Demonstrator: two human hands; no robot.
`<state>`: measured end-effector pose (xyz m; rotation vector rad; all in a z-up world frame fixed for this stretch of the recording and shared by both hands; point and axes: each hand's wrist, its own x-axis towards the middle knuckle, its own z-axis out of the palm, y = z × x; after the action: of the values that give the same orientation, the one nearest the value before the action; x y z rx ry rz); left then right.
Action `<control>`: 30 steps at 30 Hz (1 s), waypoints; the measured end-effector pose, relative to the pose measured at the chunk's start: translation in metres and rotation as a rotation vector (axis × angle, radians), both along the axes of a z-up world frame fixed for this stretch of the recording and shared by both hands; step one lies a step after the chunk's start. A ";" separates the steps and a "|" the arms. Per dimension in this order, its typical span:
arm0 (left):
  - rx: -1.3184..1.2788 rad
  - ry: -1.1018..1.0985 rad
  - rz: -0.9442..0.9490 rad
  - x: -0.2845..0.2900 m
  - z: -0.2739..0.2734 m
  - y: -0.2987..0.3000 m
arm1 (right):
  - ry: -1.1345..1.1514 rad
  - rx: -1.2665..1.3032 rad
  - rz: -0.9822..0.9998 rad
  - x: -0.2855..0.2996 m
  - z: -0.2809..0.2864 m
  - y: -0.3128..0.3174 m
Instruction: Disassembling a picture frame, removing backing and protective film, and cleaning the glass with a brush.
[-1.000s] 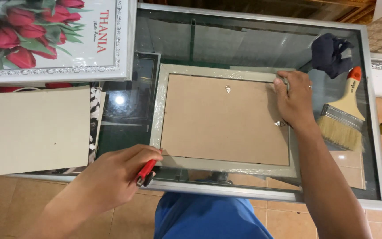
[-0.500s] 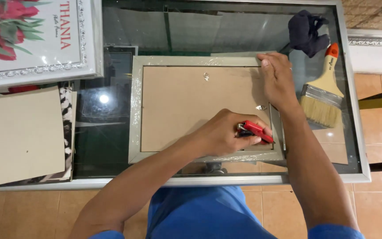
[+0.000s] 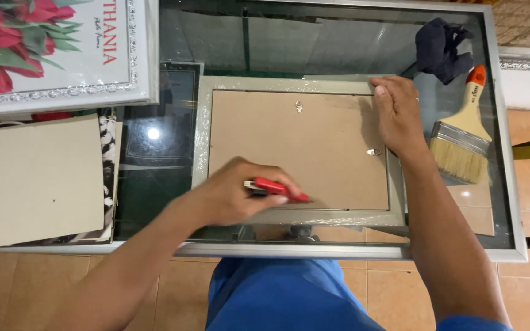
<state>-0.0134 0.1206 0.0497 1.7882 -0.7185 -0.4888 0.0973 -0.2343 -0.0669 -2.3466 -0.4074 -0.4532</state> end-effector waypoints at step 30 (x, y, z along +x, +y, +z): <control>-0.101 -0.284 0.165 0.154 -0.053 -0.130 | 0.121 0.373 -0.067 -0.014 0.013 0.010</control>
<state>0.1407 -0.0090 -0.0031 1.8220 -0.7674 -0.0861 0.0836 -0.2241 -0.0543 -2.0160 -0.1697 -0.3790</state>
